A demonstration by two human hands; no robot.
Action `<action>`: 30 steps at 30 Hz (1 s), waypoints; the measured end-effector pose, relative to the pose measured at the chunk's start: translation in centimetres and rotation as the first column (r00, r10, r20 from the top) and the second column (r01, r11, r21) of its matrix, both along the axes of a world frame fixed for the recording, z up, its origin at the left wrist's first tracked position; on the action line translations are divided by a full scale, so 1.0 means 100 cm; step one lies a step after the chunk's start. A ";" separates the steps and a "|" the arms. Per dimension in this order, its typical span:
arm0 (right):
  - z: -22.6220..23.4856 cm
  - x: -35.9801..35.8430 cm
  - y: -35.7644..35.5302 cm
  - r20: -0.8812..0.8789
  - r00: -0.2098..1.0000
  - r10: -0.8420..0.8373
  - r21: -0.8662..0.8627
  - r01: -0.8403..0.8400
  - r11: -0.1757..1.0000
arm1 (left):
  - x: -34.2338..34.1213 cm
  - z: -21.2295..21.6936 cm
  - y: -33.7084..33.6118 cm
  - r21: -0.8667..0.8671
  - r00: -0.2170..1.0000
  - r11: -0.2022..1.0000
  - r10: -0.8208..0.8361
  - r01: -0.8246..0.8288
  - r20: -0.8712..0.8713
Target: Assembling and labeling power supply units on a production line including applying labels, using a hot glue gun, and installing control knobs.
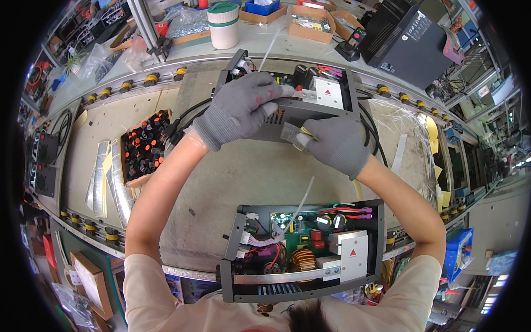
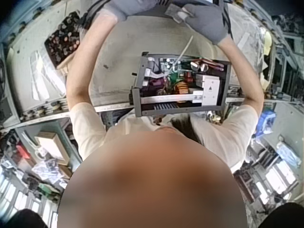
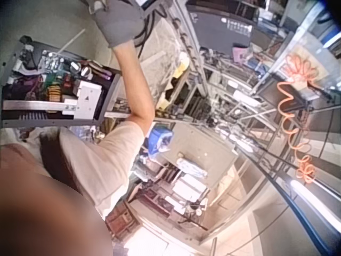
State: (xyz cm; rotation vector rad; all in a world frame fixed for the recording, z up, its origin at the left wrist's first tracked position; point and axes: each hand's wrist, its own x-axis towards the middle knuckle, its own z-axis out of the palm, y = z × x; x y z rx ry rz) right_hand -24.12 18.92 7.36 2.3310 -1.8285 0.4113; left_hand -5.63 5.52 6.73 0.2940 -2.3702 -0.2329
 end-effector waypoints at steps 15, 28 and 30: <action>0.001 0.008 -0.004 -0.099 0.989 -0.110 0.028 0.113 0.993 | 0.002 0.004 0.002 0.035 0.997 0.999 0.015 -0.017 0.070; 0.004 0.009 -0.002 -0.049 0.987 -0.150 0.077 0.154 0.985 | 0.000 0.003 0.002 0.019 0.999 1.000 0.019 -0.020 0.038; 0.003 0.009 -0.002 -0.050 0.986 -0.156 0.086 0.160 0.983 | 0.001 0.003 0.002 0.027 0.999 0.999 0.017 -0.018 0.041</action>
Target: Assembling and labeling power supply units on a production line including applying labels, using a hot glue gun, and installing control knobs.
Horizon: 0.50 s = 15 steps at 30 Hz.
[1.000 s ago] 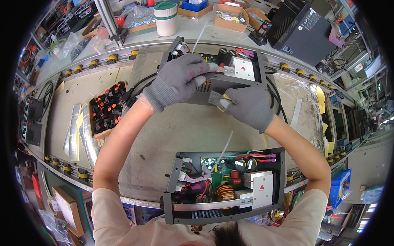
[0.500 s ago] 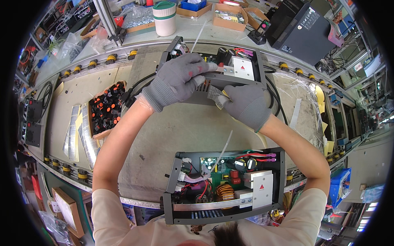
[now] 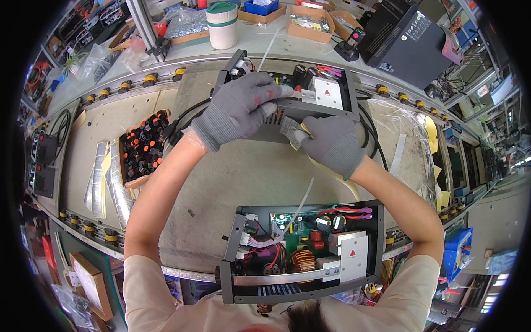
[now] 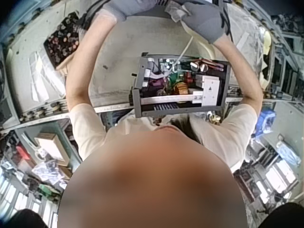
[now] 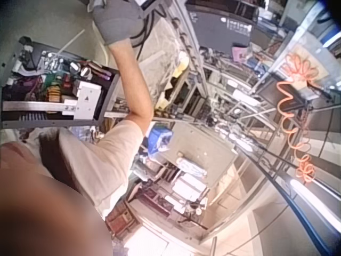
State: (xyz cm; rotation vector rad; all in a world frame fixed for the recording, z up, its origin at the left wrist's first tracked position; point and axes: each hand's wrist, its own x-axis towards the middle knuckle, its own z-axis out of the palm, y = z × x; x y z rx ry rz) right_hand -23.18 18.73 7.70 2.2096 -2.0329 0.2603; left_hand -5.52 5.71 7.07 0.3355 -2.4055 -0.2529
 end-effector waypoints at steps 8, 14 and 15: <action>0.003 0.002 -0.001 -0.019 0.999 -0.030 0.021 0.031 0.999 | 0.000 0.001 -0.002 0.011 1.000 1.000 -0.012 0.011 0.015; -0.002 0.000 -0.002 0.009 1.000 0.017 -0.020 -0.016 1.000 | 0.002 0.002 -0.001 0.042 0.999 0.999 -0.018 0.017 0.028; -0.001 0.000 -0.002 0.002 1.000 0.018 -0.014 -0.018 1.000 | 0.001 0.002 -0.001 0.042 0.999 0.999 -0.019 0.018 0.028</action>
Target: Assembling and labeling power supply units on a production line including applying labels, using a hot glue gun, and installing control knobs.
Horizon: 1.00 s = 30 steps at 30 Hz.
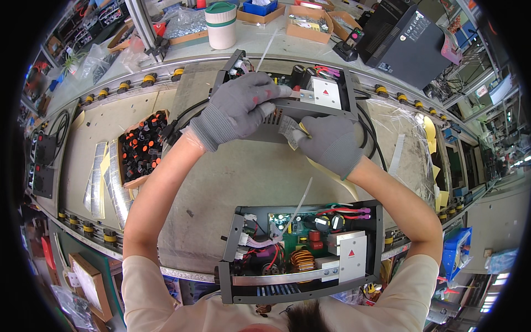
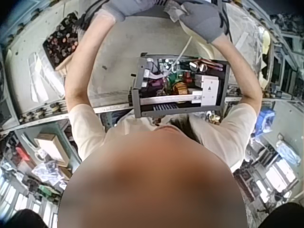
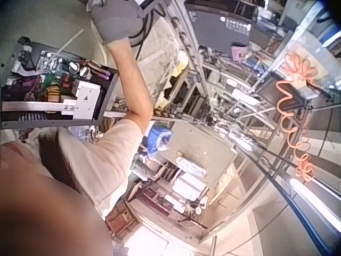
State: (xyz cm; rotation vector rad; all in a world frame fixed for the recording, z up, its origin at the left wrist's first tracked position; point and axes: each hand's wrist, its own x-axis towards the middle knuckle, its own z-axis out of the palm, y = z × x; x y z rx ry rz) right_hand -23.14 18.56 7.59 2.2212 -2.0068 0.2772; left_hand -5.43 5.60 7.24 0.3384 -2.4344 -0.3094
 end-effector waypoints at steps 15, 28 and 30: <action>0.026 -0.144 0.093 -0.383 0.896 -0.227 0.174 0.311 0.934 | 0.011 -0.028 0.017 -0.574 0.959 0.784 0.093 -0.237 -0.269; 0.030 0.033 -0.009 0.649 0.753 0.113 0.294 -0.385 0.875 | 0.253 -0.079 0.023 -0.165 0.713 0.699 0.701 -0.695 -0.034; 0.027 0.027 -0.024 0.652 0.693 -0.308 0.554 -0.159 0.817 | 0.317 -0.093 0.003 -0.049 0.388 0.400 0.907 -0.915 0.163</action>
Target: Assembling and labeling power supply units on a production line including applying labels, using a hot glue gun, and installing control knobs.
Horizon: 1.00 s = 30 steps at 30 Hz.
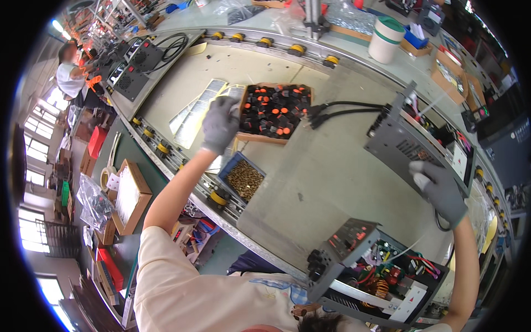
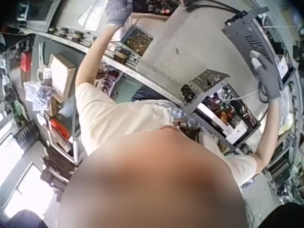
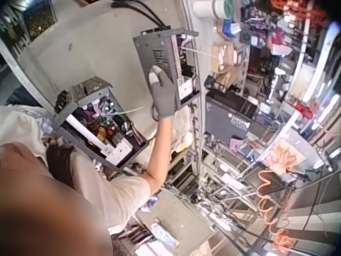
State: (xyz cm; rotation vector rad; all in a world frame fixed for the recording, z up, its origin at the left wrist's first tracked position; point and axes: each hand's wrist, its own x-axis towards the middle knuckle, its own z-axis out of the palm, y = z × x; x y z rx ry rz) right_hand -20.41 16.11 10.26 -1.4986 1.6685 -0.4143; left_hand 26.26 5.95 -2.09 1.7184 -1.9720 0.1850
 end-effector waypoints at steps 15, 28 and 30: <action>0.019 -0.011 0.017 -0.541 0.818 0.198 0.125 -0.154 0.980 | 0.083 -0.044 -0.079 0.565 0.866 0.795 0.425 -0.219 -0.263; 0.096 0.156 0.030 -0.700 0.663 0.266 -0.433 -0.690 0.579 | 0.139 -0.045 -0.070 0.315 0.458 0.943 0.329 -0.109 -0.826; 0.097 0.169 0.025 -0.707 0.629 0.323 -0.458 -0.756 0.468 | 0.153 -0.036 -0.065 0.265 0.410 0.962 0.267 -0.061 -0.872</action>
